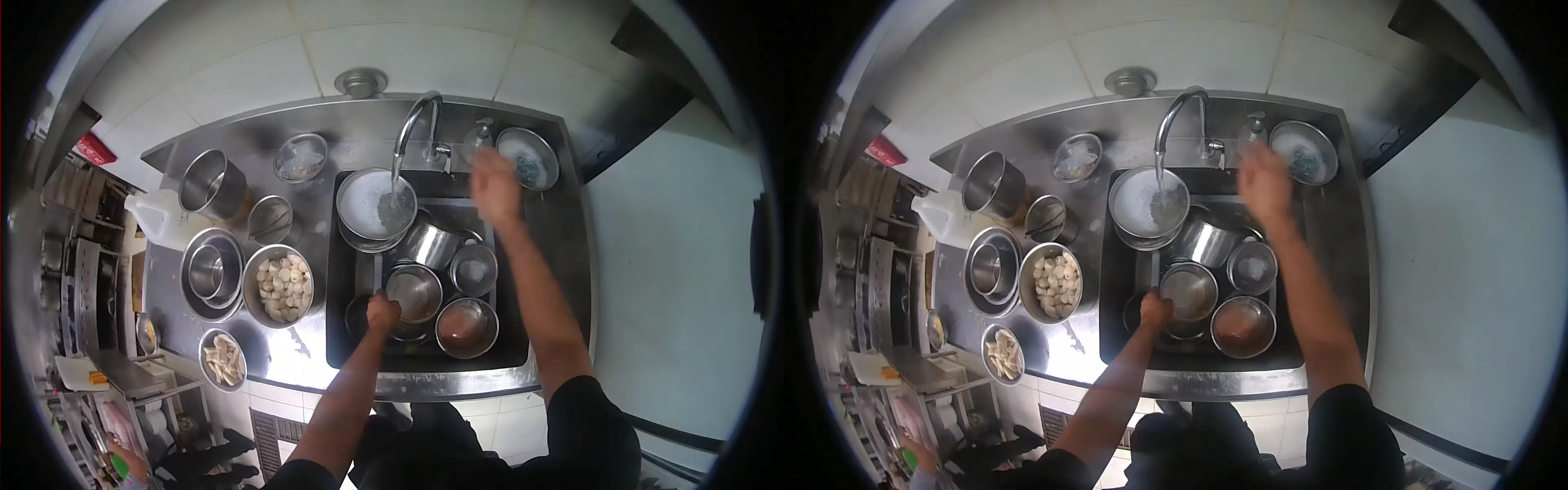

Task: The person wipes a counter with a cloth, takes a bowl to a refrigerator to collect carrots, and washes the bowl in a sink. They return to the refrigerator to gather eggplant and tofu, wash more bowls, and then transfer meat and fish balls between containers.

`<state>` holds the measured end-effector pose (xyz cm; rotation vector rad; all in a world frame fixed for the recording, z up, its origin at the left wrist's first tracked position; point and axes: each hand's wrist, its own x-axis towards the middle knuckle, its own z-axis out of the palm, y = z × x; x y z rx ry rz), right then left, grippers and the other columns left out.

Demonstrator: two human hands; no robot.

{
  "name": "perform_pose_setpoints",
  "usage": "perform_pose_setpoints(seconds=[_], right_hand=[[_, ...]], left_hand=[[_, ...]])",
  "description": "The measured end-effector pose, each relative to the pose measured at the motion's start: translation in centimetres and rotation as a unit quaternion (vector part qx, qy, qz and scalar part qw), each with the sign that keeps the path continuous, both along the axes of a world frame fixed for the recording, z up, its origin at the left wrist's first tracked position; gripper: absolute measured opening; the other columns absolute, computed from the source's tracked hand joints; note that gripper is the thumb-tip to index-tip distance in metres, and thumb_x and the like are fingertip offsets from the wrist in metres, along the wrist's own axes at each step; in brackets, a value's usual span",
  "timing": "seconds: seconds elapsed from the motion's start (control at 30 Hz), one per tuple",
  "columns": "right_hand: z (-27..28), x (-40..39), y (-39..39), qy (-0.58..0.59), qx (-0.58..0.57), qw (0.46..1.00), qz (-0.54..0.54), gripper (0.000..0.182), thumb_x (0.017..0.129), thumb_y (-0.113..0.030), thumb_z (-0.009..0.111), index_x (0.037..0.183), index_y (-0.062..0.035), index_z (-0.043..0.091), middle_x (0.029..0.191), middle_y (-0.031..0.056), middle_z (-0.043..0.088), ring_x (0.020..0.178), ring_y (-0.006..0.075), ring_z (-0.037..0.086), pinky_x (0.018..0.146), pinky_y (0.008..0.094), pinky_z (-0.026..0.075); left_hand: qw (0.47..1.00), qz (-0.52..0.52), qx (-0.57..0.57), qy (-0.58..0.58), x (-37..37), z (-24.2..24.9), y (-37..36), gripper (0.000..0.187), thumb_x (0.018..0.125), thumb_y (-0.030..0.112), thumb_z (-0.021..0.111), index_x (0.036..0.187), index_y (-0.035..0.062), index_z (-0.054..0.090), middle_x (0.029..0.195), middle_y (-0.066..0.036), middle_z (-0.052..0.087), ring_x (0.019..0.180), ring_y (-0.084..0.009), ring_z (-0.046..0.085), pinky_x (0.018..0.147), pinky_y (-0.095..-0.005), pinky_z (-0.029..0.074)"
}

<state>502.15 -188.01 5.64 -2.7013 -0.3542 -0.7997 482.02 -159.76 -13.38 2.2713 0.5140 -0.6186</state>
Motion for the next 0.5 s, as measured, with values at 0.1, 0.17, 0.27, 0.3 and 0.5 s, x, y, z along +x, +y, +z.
perform_pose_setpoints(seconds=[0.1, 0.17, 0.27, 0.3, 0.5], right_hand=[[4.9, 3.8, -4.3, 0.205, 0.059, 0.943, -0.257, 0.034, 0.093, -0.027, 0.062, 0.119, -0.0069, 0.069, 0.130, 0.0180, 0.066, 0.120, 0.0383, 0.062, 0.100, 0.0475, 0.051], [2.2, 7.7, -7.9, 0.357, -0.009, 0.891, -0.281, 0.038, 0.093, -0.032, 0.063, 0.120, -0.0063, 0.069, 0.130, 0.0205, 0.066, 0.120, 0.0393, 0.063, 0.099, 0.0476, 0.051], [-2.6, 11.2, -10.8, 0.373, -0.088, 0.889, -0.252, 0.037, 0.092, -0.028, 0.062, 0.120, -0.0055, 0.070, 0.127, 0.0214, 0.067, 0.119, 0.0404, 0.063, 0.099, 0.0489, 0.051], [-3.1, 11.1, -10.9, 0.372, -0.096, 0.890, -0.245, 0.035, 0.092, -0.026, 0.062, 0.119, -0.0054, 0.070, 0.126, 0.0213, 0.068, 0.119, 0.0405, 0.064, 0.100, 0.0494, 0.051], [9.3, 4.9, -4.7, 0.127, 0.089, 0.940, -0.303, 0.041, 0.088, -0.011, 0.062, 0.129, -0.0081, 0.063, 0.126, 0.0200, 0.066, 0.113, 0.0377, 0.066, 0.097, 0.0481, 0.052]], left_hand=[[0.991, -0.031, 0.045, -0.122, -2.4, 7.0, -0.4, 0.027, 0.083, 0.018, 0.063, 0.105, 0.0019, 0.060, 0.105, -0.025, 0.066, 0.104, -0.0451, 0.065, 0.091, -0.0513, 0.053], [0.983, -0.022, 0.021, -0.179, -2.4, 12.5, 0.1, 0.019, 0.082, 0.014, 0.063, 0.096, 0.0025, 0.058, 0.093, -0.024, 0.066, 0.098, -0.0459, 0.065, 0.084, -0.0518, 0.052], [0.957, 0.020, -0.066, -0.280, 1.3, 18.9, 1.6, 0.014, 0.080, 0.008, 0.065, 0.085, 0.0015, 0.054, 0.076, -0.024, 0.060, 0.083, -0.0477, 0.064, 0.070, -0.0518, 0.049], [0.948, 0.019, -0.052, -0.312, 3.2, 21.1, 2.0, 0.014, 0.080, 0.007, 0.065, 0.086, 0.0012, 0.054, 0.076, -0.025, 0.060, 0.082, -0.0482, 0.063, 0.070, -0.0516, 0.049], [0.930, 0.018, -0.018, -0.367, 17.2, 21.1, 3.6, 0.015, 0.081, 0.007, 0.066, 0.086, 0.0007, 0.054, 0.078, -0.024, 0.062, 0.080, -0.0461, 0.064, 0.072, -0.0499, 0.049]])
